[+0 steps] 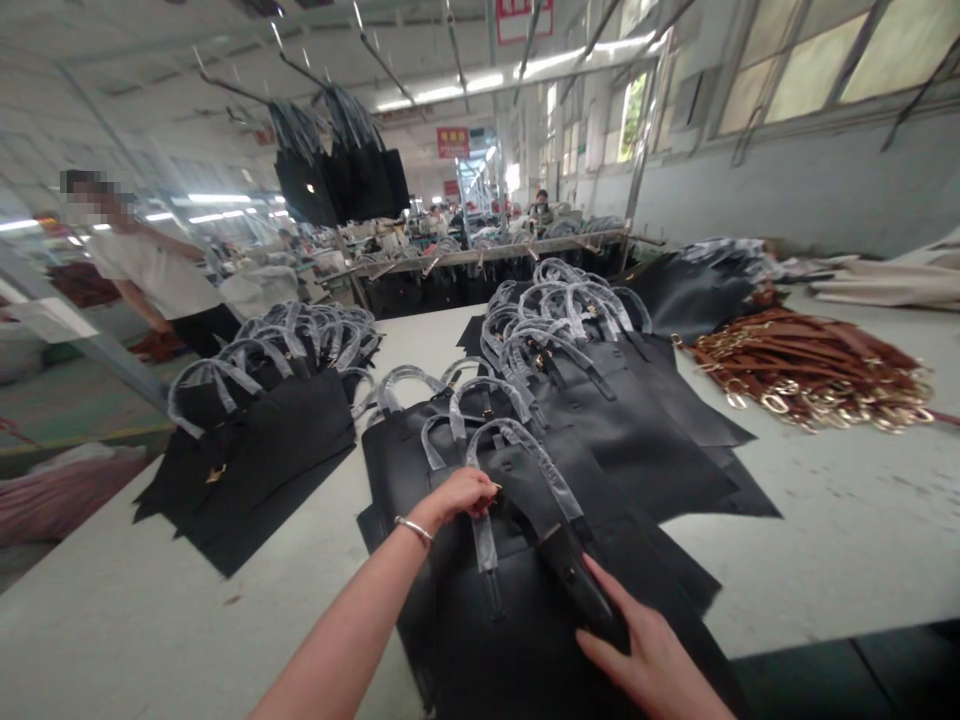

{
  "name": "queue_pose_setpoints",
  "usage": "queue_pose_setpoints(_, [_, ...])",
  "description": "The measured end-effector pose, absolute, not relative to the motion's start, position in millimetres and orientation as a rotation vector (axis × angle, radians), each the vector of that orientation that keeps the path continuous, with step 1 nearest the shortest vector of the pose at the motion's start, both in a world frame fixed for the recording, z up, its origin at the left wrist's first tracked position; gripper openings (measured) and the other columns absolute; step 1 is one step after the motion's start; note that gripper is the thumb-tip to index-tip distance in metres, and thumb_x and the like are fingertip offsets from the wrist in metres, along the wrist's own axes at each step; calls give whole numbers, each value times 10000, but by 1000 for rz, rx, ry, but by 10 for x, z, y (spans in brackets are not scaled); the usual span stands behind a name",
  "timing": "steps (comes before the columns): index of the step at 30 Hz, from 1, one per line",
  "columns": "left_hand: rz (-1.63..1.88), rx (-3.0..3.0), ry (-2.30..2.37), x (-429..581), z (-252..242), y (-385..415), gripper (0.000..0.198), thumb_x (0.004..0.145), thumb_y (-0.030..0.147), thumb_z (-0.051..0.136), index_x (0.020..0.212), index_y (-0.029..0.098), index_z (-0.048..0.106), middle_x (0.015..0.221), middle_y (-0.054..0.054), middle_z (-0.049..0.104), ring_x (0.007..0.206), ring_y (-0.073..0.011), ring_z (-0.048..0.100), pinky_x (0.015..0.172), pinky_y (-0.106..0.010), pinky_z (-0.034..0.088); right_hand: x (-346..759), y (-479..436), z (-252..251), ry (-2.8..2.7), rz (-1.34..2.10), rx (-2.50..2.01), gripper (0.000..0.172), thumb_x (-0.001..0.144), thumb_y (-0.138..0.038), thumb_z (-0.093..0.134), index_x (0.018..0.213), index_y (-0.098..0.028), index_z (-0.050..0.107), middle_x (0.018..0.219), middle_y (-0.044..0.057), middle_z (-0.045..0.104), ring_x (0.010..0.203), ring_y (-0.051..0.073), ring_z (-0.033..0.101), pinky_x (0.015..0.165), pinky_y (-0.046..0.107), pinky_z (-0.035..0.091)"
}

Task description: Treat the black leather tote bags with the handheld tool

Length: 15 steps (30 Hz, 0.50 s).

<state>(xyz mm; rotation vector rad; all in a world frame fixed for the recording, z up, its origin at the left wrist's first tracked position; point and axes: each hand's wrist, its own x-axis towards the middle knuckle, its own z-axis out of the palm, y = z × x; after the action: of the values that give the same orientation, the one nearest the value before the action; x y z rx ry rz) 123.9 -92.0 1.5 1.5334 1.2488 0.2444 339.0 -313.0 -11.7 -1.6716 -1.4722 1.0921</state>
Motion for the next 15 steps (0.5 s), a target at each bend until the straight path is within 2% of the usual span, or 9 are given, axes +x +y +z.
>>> queue_pose_setpoints(4, [245,1316,1101,1182,75,-1141,417,633,515,714,745,131,594,807,-90,678,693,-178,654,624,-285,494,3401,-3125,-37,-1464,1091,-1653,718,763,-298,627,1428,-114,426,1214,91,671,1096,298,630,942,345,506])
queue_pose_setpoints(7, [299,1235,1037,1144,104,-1324,453,641,534,726,790,128,590,854,-87,681,752,-166,662,663,-265,494,3434,-3116,64,-1454,1204,-1655,716,781,-285,611,1445,-128,396,929,55,741,746,243,706,670,298,564])
queue_pose_setpoints(9, [364,1193,1026,1127,92,-1453,437,636,506,749,775,132,569,838,-69,675,749,-153,658,644,-241,480,3469,-3115,139,-1420,1297,-1662,733,793,-292,599,1467,-149,349,705,-1,701,524,188,645,504,259,514])
queue_pose_setpoints(11, [442,1140,1021,1124,59,-1588,422,614,456,785,757,136,549,807,-55,668,720,-143,651,616,-228,470,3509,-3120,205,-1390,1347,-1653,758,790,-304,607,1476,-159,321,605,-33,647,464,163,601,459,238,478])
queue_pose_setpoints(15, [550,1071,1015,1178,-32,-1858,394,624,396,793,782,141,538,810,-61,679,685,-139,648,583,-216,469,3555,-3150,285,-1348,1433,-1603,801,776,-323,624,1483,-147,292,577,-46,606,453,143,571,437,219,450])
